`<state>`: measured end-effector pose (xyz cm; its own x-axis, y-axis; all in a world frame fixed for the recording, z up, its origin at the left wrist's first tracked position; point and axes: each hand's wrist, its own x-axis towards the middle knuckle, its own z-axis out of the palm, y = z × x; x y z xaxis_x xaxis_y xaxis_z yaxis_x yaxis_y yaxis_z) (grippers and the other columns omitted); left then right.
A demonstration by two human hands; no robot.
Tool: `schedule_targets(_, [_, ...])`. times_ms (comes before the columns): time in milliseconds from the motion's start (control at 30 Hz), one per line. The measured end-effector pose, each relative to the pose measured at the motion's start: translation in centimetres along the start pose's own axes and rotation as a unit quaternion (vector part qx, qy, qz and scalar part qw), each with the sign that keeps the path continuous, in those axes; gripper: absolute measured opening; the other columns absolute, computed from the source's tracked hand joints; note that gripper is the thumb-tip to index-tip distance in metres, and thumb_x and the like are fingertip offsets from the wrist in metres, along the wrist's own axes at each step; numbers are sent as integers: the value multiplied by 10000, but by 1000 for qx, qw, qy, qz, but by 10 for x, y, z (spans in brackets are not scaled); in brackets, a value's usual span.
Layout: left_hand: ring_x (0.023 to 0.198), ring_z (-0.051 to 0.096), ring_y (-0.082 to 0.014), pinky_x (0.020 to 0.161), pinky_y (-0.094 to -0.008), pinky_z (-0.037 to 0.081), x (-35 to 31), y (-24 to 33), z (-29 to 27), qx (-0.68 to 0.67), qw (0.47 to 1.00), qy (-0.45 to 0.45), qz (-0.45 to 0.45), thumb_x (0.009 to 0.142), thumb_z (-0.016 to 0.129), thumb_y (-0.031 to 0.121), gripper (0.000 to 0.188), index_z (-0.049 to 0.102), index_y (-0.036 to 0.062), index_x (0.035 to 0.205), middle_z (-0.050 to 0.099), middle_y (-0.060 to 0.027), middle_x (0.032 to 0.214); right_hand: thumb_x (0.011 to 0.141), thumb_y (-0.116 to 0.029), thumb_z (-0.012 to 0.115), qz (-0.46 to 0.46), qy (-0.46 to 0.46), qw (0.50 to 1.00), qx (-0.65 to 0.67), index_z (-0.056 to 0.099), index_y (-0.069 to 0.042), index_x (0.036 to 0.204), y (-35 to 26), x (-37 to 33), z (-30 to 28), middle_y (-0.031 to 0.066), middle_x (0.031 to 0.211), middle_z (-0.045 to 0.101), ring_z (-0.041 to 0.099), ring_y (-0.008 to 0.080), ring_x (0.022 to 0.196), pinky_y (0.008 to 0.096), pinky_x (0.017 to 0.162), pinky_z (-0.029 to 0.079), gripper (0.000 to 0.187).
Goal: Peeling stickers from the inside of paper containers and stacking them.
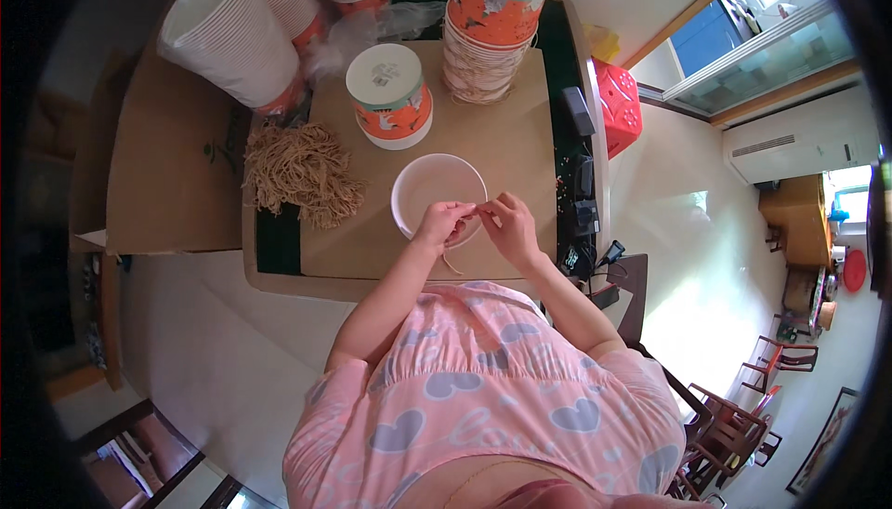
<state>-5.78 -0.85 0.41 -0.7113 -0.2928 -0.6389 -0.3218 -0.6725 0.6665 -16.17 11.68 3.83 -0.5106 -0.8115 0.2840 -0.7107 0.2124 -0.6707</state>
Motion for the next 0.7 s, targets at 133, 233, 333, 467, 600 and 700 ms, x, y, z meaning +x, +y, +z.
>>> schedule_targets(133, [462,403,-27,374,-180,242,0,-1,-4,-34,999,-7,-4,857,612,146,111,660,49,834,524,42,625,774,-64,636,17,8,1000,-4,676,-75,870,-1,-9,5,95,735,557,553,257,667,349,604,458,104])
schedule_targets(233, [478,416,-28,388,-182,254,-2,1,-3,-36,999,-3,-9,844,623,116,88,670,47,869,543,43,640,794,-52,621,52,-6,998,32,684,-77,933,-4,-13,4,91,745,557,547,228,649,321,593,456,156])
schedule_targets(333, [492,424,-27,400,-181,264,-2,0,-4,-7,1000,5,-2,838,630,106,79,673,55,880,547,45,640,816,-44,608,94,-36,990,97,683,-73,980,-2,-14,2,79,752,552,537,186,637,287,587,448,182])
schedule_targets(467, [510,439,-21,419,-178,290,-2,-3,-4,80,995,22,49,836,634,108,72,677,70,880,556,48,646,826,-39,616,126,-57,981,139,678,-56,987,8,-8,1,61,751,541,515,144,631,257,583,431,174])
schedule_targets(600, [513,445,-19,431,-178,308,-4,-3,0,109,990,29,83,835,633,104,80,680,69,890,568,49,656,807,-45,648,120,-82,981,126,675,-40,935,12,-4,2,59,745,536,509,139,628,247,581,427,131])
schedule_targets(700, [527,449,-24,461,-175,333,-7,-1,1,171,975,40,138,847,614,108,97,682,63,899,606,31,691,787,-54,672,131,-65,978,148,660,-30,864,11,-2,5,54,742,537,506,127,624,246,573,424,81])
